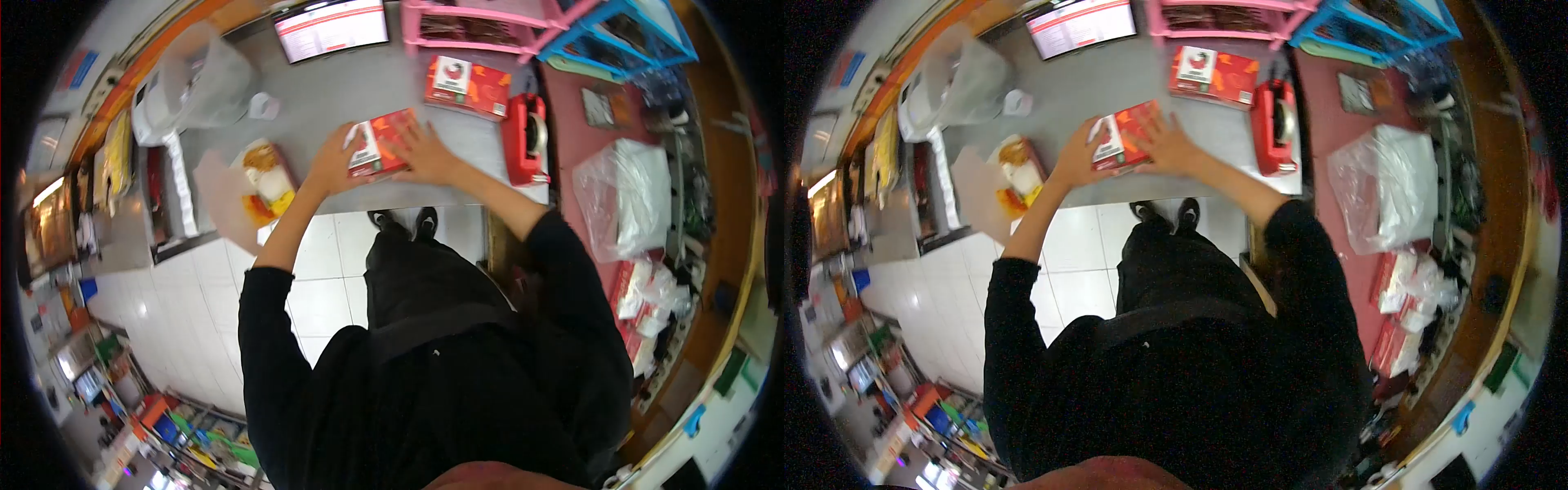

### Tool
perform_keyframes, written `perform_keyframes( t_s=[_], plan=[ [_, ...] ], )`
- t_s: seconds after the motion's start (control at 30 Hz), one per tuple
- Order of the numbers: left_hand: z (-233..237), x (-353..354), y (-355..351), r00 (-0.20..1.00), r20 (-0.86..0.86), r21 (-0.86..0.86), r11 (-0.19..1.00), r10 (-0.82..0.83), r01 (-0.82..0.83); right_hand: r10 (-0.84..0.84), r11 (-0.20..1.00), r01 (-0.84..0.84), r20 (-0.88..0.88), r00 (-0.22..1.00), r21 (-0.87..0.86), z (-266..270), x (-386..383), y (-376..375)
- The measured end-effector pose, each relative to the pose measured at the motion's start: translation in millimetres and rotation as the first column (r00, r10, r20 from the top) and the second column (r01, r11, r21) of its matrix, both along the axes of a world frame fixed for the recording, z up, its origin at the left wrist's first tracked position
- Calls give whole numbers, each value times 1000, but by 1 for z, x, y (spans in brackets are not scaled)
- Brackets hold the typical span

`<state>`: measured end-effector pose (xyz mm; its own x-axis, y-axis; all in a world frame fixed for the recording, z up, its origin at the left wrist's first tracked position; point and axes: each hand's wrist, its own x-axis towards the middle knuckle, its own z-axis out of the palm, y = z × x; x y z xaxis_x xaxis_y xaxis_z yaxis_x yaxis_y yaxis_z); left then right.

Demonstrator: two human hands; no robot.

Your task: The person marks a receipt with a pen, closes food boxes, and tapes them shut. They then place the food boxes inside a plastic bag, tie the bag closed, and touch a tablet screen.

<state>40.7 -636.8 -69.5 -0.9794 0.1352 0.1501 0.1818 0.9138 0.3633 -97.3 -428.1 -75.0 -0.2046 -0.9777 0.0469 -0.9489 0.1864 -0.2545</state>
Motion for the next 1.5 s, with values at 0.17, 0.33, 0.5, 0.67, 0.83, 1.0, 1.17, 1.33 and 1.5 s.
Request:
perform_keyframes(
  t_s=[0.17,0.33,0.5,0.67,0.83,1.0,1.17,1.33,1.5],
  plan=[
    [21,10,72,998,10,-112,992,65,-63,-138,990,138,-1,990,-8,-2,29,30],
    [-6,3,97,998,0,-102,993,59,-59,-757,545,656,31,653,-523,47,11,115],
    [-10,-7,130,978,-185,-49,993,95,-105,-876,185,970,420,236,-158,23,-37,211],
    [-10,-24,147,976,-206,-4,997,72,-74,-546,261,918,830,-115,299,18,-59,221],
    [-16,-27,148,970,-225,85,993,98,-81,-377,245,906,895,-239,344,22,-7,253],
    [-15,-28,146,971,-223,147,987,90,-58,-933,88,930,357,-49,357,-3,17,245],
    [-6,-24,140,986,-164,100,995,35,-18,-488,319,926,873,-24,204,7,42,188],
    [-7,-24,141,990,-133,146,989,38,-19,-405,414,863,908,-111,290,39,70,172],
    [-6,-25,140,984,-171,172,985,53,-23,-309,506,834,949,-61,219,43,61,174]
  ],
)
